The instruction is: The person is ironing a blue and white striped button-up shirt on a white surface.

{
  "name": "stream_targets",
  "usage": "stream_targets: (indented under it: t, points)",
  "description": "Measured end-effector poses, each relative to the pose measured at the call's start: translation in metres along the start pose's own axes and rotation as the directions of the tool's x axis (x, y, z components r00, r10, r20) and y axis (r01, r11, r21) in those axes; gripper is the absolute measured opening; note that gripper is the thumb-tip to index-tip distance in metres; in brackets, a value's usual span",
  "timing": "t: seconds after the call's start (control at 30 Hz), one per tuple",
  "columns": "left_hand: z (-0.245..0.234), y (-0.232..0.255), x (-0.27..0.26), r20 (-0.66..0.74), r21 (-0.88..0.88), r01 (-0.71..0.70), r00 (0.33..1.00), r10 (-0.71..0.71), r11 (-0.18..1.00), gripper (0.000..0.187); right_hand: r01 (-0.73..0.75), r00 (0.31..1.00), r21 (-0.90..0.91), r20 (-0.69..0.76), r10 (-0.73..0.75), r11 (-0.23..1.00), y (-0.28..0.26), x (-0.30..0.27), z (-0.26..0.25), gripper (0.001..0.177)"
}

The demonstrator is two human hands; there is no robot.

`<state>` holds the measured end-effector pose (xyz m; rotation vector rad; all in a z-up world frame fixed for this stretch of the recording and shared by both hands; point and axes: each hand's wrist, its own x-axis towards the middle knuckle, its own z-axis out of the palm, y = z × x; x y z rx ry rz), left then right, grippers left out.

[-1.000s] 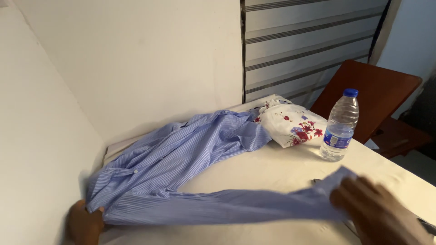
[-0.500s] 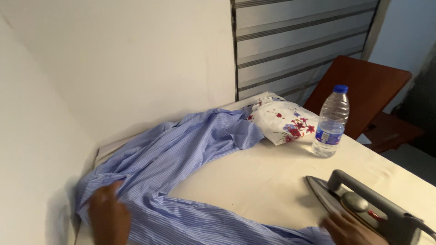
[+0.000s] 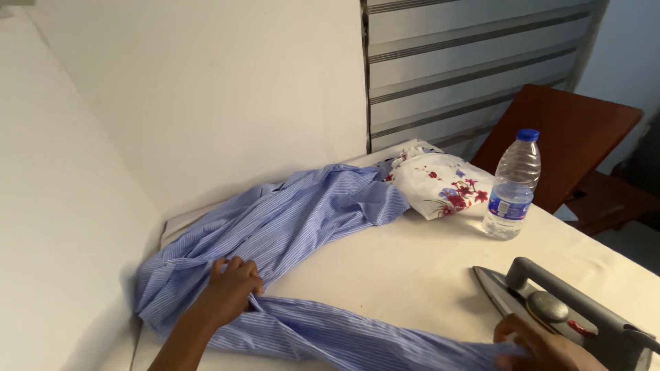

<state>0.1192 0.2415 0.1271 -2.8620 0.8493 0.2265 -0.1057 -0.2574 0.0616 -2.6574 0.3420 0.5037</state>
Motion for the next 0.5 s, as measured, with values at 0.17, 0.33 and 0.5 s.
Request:
stream_targets:
  t: [0.17,0.33,0.5]
  points:
    - [0.015,0.027,0.015,-0.245,0.18,0.029,0.97,0.016,0.983,0.032,-0.183,0.982,0.037,-0.048,0.184,0.983,0.006,-0.013,0.0,0.026]
    - [0.021,0.146,0.039,-0.718,-0.231,-0.469,0.674,0.176,0.852,0.033,-0.213,0.977,0.015,-0.024,0.214,0.977,-0.033,-0.026,-0.01,0.026]
    - [-0.012,0.29,0.009,-0.648,-0.596,-0.685,0.719,0.253,0.419,0.033,-0.082,0.924,0.342,-0.326,0.2,0.936,-0.036,-0.048,0.004,0.03]
